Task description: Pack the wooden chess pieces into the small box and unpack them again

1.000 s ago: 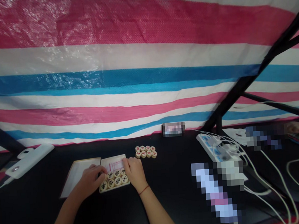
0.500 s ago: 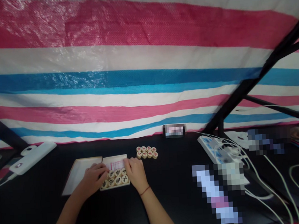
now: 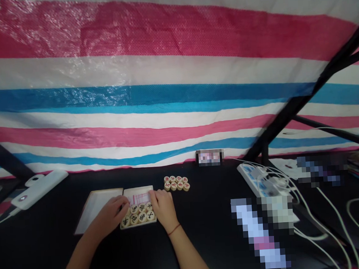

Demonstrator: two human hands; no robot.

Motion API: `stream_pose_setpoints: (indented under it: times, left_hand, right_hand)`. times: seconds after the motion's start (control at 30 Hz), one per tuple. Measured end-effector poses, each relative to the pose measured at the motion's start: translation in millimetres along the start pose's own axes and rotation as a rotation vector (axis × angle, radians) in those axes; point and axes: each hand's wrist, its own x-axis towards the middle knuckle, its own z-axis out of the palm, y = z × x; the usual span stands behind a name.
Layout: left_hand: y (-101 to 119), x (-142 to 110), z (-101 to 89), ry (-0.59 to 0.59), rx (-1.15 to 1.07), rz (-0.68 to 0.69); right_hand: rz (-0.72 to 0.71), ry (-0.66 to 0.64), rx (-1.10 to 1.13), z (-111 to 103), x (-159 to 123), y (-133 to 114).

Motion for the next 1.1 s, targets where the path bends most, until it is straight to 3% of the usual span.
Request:
stream_pose_setpoints:
  times: [0.17, 0.43, 0.53, 0.7, 0.77, 0.9, 1.0, 1.1]
  left_hand:
    - [8, -2, -8.7, -0.063, 0.012, -0.066]
    - [1, -3, -7.2, -0.075, -0.098, -0.021]
    - [-2, -1, -5.8, -0.022, -0.121, -0.002]
    - [9, 2, 0.6, 0.238, -0.244, 0.02]
    - [19, 2, 7.5, 0.251, -0.377, 0.023]
    - [35, 1, 24.1, 0.159, -0.617, 0.039]
    - [33, 2, 32.0, 0.173, -0.724, -0.013]
    - [26, 3, 33.9, 0.214, -0.714, -0.091]
  right_hand:
    - [0.005, 0.005, 0.008, 1, 0, 0]
    - [-0.007, 0.002, 0.042, 1, 0, 2]
    - [-0.028, 0.017, 0.058, 1, 0, 3]
    - [-0.124, 0.206, 0.149, -6, -8, -7]
    - [-0.22, 0.216, 0.159, -9, -13, -15]
    - [-0.32, 0.159, 0.198, -12, -19, -26]
    - [-0.301, 0.166, 0.199, -15, -19, -25]
    - [-0.132, 0.245, 0.171, -21, -20, -15]
